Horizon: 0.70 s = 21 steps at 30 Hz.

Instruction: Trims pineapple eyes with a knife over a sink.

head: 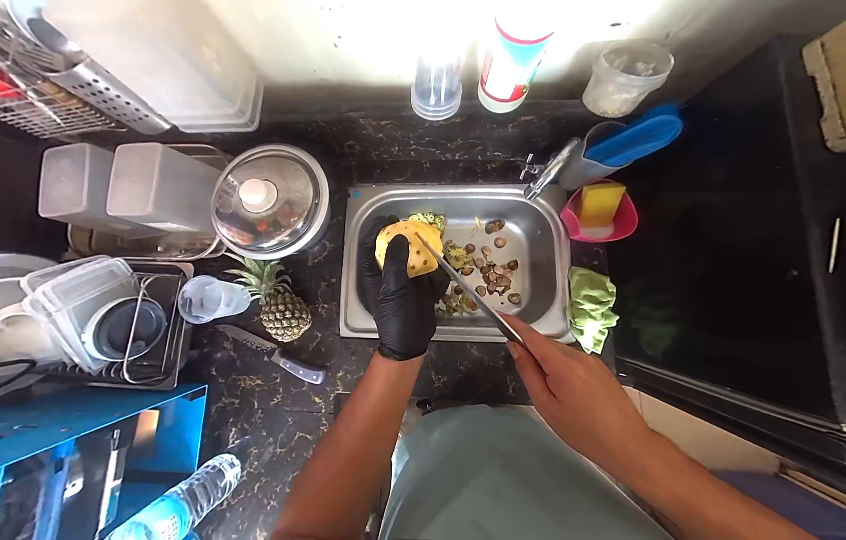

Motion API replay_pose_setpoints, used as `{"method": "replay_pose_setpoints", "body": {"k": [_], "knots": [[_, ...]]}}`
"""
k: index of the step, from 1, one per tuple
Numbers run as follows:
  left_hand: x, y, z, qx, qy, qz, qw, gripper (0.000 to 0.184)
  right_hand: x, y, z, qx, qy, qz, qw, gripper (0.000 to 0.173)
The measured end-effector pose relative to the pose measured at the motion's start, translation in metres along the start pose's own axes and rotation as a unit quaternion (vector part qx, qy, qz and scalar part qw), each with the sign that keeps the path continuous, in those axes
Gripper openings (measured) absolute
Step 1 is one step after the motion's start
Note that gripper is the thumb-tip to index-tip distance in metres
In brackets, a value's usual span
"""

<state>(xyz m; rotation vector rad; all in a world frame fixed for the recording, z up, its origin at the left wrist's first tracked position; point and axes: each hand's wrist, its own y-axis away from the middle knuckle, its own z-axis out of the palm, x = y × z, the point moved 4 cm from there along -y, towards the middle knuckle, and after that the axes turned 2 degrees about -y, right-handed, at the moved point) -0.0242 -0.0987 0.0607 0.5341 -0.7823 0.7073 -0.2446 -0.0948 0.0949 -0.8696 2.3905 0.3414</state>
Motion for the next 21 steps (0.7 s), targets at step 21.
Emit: {"method": "replay_pose_setpoints", "body": {"k": [21], "knots": [[-0.011, 0.014, -0.008, 0.005, -0.032, -0.041, 0.999, 0.041, -0.008, -0.015, 0.006, -0.011, 0.073, 0.033, 0.997, 0.044]]}}
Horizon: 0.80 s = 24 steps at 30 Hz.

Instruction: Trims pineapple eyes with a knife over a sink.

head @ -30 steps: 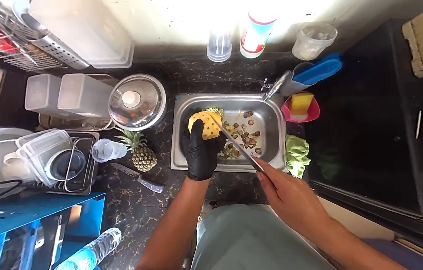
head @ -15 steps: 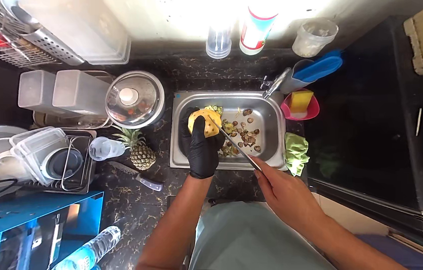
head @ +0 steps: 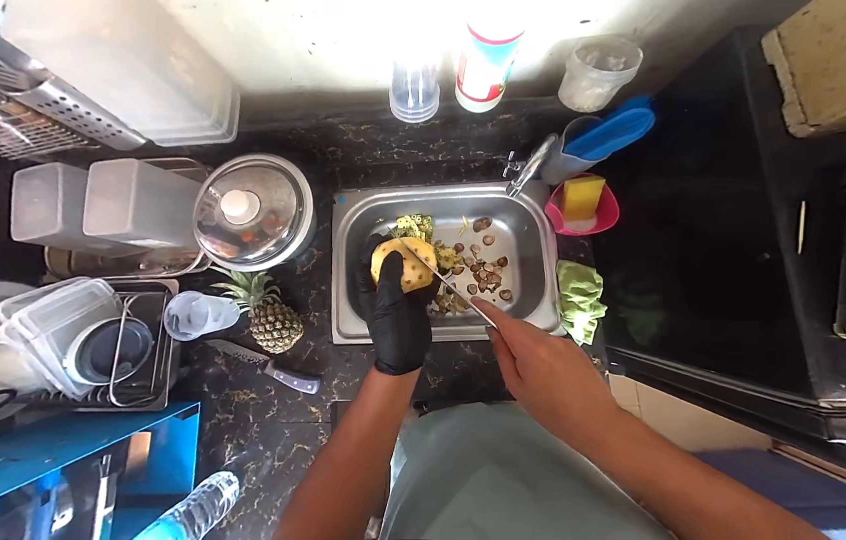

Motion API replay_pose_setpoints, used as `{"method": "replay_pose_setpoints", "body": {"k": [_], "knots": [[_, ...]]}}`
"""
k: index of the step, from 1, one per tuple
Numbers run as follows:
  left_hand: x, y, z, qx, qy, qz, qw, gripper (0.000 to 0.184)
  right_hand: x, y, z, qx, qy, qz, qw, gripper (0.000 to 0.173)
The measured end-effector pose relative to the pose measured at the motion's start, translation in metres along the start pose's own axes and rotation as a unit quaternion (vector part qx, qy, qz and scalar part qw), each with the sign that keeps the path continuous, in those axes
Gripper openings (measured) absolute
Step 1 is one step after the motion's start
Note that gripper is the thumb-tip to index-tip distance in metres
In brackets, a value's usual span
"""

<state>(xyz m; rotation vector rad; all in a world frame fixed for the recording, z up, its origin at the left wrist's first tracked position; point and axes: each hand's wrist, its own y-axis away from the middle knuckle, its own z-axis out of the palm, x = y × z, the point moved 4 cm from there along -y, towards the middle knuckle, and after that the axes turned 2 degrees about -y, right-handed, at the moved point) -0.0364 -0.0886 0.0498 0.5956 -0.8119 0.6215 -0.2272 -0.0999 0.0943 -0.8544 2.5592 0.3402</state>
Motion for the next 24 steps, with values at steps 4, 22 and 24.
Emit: {"method": "replay_pose_setpoints", "body": {"k": [4, 22, 24], "knots": [[0.011, -0.016, -0.014, 0.001, 0.016, -0.048, 0.999, 0.038, 0.03, 0.0, 0.001, -0.012, 0.0, 0.063, 0.998, 0.045], [0.027, -0.036, -0.007, -0.322, 0.033, 0.035, 0.946, 0.059, 0.006, 0.031, -0.032, -0.079, -0.271, -0.013, 0.959, 0.035], [0.032, -0.037, 0.001, -0.333, 0.028, 0.051, 0.941, 0.061, 0.006, 0.033, -0.032, -0.083, -0.274, -0.013, 0.958, 0.035]]}}
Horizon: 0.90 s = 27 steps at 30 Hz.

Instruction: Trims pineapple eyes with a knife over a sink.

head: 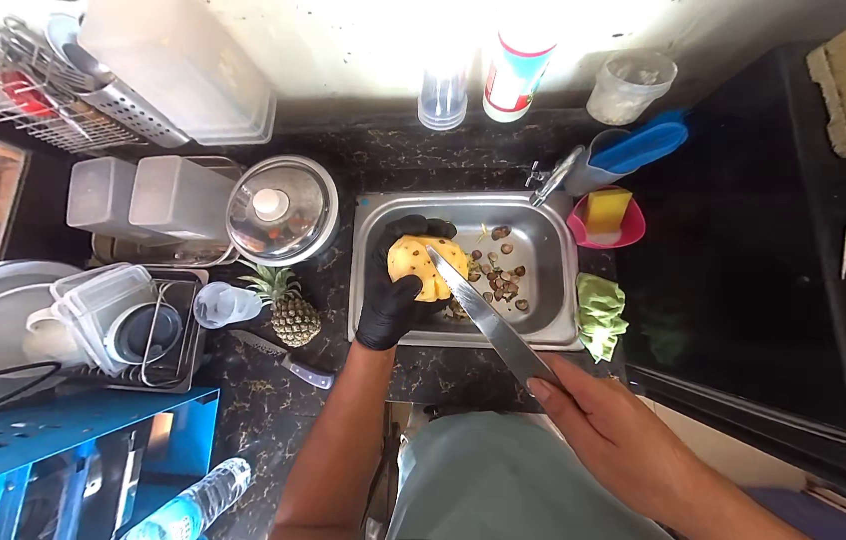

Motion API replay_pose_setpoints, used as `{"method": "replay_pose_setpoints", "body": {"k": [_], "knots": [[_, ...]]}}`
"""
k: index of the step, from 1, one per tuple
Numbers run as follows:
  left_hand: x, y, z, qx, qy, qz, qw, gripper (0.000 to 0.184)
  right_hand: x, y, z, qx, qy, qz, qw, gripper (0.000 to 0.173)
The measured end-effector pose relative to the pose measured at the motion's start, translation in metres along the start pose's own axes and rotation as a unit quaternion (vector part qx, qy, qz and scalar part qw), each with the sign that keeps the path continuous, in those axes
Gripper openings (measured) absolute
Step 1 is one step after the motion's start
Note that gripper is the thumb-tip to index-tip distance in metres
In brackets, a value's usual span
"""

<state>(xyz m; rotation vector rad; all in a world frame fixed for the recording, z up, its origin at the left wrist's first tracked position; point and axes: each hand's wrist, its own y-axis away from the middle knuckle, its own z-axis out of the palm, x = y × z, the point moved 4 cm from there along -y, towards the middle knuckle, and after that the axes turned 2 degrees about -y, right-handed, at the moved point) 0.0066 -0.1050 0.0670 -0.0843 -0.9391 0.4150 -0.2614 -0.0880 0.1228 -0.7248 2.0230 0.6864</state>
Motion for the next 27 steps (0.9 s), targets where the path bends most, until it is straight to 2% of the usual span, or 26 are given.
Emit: {"method": "replay_pose_setpoints", "body": {"k": [11, 22, 27], "knots": [[0.004, 0.002, -0.006, 0.04, -0.024, 0.011, 0.999, 0.057, 0.001, 0.001, -0.001, -0.007, -0.016, 0.009, 1.0, 0.034], [-0.005, 0.005, 0.002, 0.074, -0.043, 0.007, 0.996, 0.061, 0.002, -0.006, 0.004, -0.033, -0.026, 0.044, 0.998, 0.036], [-0.01, 0.008, -0.002, 0.083, -0.008, 0.006, 0.996, 0.064, 0.006, -0.009, 0.009, -0.048, -0.033, 0.049, 0.997, 0.036]]}}
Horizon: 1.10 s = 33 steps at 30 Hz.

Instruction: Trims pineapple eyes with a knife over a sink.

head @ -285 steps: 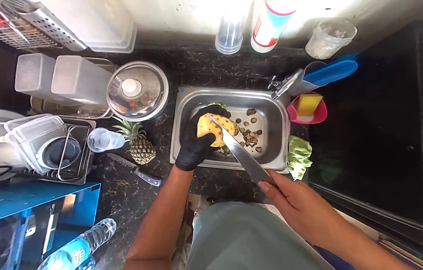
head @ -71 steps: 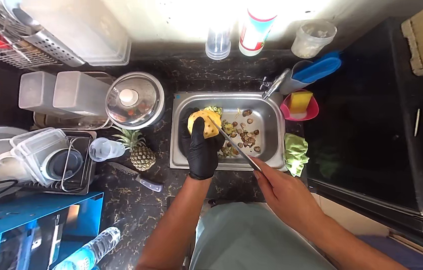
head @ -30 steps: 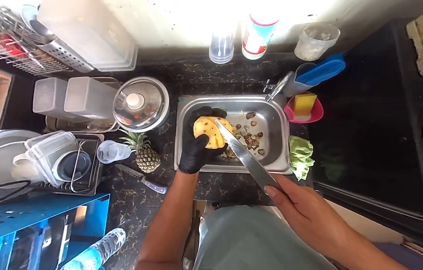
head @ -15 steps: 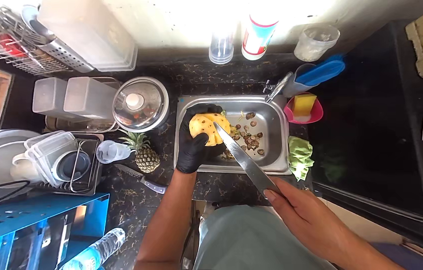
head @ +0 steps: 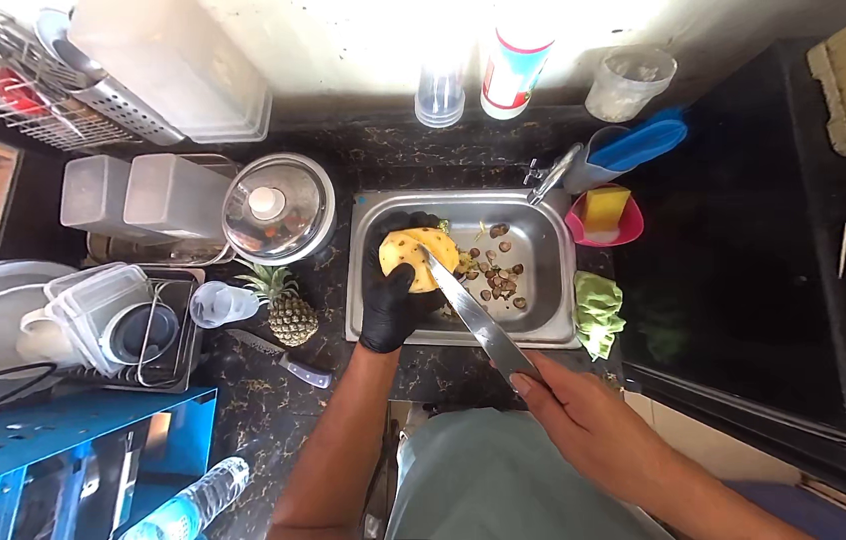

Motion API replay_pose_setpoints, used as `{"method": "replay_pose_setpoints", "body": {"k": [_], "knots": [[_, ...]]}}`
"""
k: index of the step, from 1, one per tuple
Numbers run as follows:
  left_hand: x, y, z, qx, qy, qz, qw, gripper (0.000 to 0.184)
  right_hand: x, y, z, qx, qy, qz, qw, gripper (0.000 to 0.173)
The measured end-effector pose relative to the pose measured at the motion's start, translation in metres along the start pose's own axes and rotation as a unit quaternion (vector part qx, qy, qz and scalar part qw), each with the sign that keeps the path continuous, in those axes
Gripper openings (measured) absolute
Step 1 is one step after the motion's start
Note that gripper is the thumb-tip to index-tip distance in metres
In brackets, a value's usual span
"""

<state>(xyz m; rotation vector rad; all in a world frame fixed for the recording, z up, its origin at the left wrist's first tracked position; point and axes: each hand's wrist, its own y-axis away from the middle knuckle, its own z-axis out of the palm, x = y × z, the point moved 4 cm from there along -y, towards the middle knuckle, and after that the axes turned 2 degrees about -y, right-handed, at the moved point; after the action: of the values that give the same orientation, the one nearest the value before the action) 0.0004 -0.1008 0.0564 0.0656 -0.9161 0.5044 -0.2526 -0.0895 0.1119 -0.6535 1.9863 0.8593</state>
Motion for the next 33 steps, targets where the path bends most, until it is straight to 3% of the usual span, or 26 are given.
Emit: {"method": "replay_pose_setpoints", "body": {"k": [4, 9, 20, 29, 33], "knots": [[0.002, -0.002, 0.008, -0.027, 0.005, -0.02, 0.999, 0.058, -0.002, -0.003, -0.007, 0.007, 0.02, -0.004, 1.0, 0.035], [0.006, -0.004, -0.009, 0.043, -0.038, 0.02, 0.998, 0.061, -0.007, -0.001, -0.002, 0.118, 0.134, -0.078, 0.981, 0.039], [0.013, -0.011, -0.002, 0.028, -0.056, 0.078, 0.995, 0.059, -0.005, -0.008, 0.0, 0.146, 0.199, -0.099, 0.964, 0.04], [0.0, 0.0, -0.001, 0.055, -0.124, 0.02, 0.991, 0.07, -0.008, -0.017, -0.004, 0.168, 0.246, -0.057, 0.953, 0.042], [0.01, -0.006, -0.017, 0.013, -0.132, -0.021, 0.991, 0.067, -0.004, -0.011, -0.029, 0.172, 0.215, -0.023, 0.961, 0.043]]}}
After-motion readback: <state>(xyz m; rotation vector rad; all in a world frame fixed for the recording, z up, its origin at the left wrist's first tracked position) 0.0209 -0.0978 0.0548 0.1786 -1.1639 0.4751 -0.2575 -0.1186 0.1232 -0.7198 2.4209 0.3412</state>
